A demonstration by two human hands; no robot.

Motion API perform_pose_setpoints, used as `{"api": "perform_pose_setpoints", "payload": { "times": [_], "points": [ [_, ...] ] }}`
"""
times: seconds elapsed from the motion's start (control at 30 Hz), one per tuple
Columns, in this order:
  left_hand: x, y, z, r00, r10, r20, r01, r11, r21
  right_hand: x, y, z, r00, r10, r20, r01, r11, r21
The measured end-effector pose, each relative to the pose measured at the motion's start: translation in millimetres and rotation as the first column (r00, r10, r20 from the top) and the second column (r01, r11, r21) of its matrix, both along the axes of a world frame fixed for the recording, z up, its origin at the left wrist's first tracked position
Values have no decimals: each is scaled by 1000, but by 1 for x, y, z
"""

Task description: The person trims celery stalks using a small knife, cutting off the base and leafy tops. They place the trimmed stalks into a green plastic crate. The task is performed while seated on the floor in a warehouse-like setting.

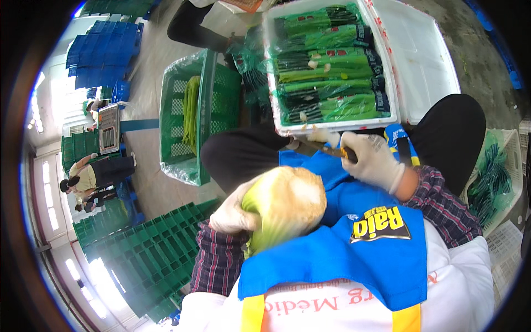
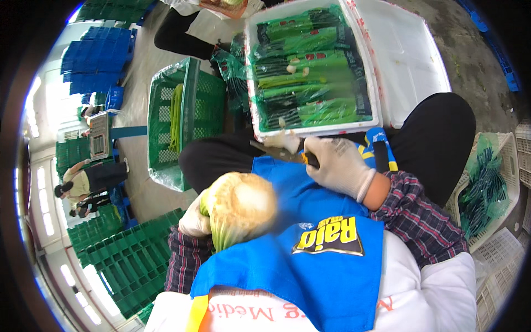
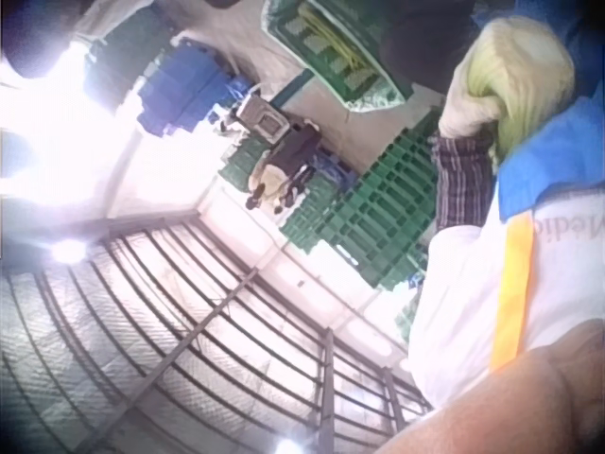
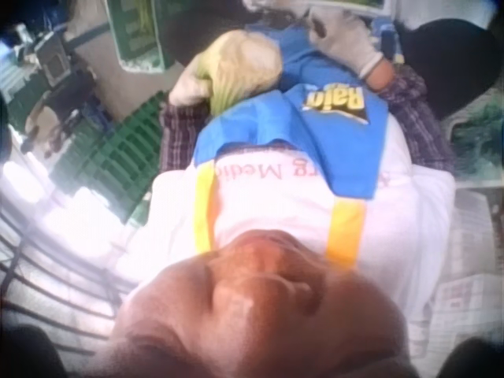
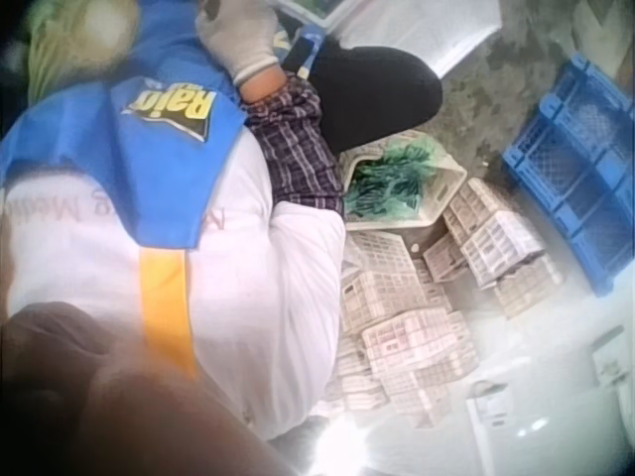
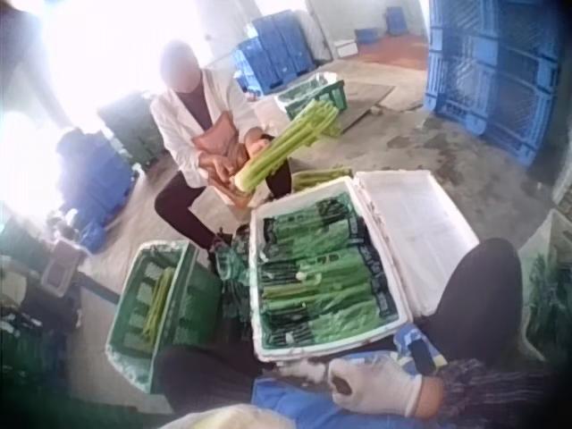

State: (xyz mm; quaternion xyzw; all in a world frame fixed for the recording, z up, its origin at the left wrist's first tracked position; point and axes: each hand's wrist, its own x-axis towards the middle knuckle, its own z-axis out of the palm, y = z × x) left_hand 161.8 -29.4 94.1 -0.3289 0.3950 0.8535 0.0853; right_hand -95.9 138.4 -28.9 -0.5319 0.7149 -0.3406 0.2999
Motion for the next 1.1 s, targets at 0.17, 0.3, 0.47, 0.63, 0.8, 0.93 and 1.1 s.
{"api": "perform_pose_setpoints", "payload": {
  "times": [0.17,0.3,0.47,0.63,0.8,0.93,1.1],
  "points": [
    [1,1,-11,997,34,-74,-34,999,6,6,12,22,988,139,71,-115,957,-266],
    [5,2,-15,995,15,-98,-17,1000,-18,16,12,39,965,239,103,-209,947,-242],
    [13,3,-12,996,-2,-84,-1,999,-34,24,14,40,965,249,80,-218,934,-282],
    [1,9,-7,994,20,-105,-26,998,-54,22,12,29,982,181,51,-163,954,-251],
    [-12,15,4,991,22,-132,-25,999,-22,14,10,27,989,145,-21,-146,968,-204],
    [-9,12,8,997,30,-66,-30,1000,8,17,11,34,970,244,6,-233,931,-281],
    [-7,11,4,995,37,-97,-37,999,0,18,5,29,973,229,41,-217,955,-201]
  ]
}}
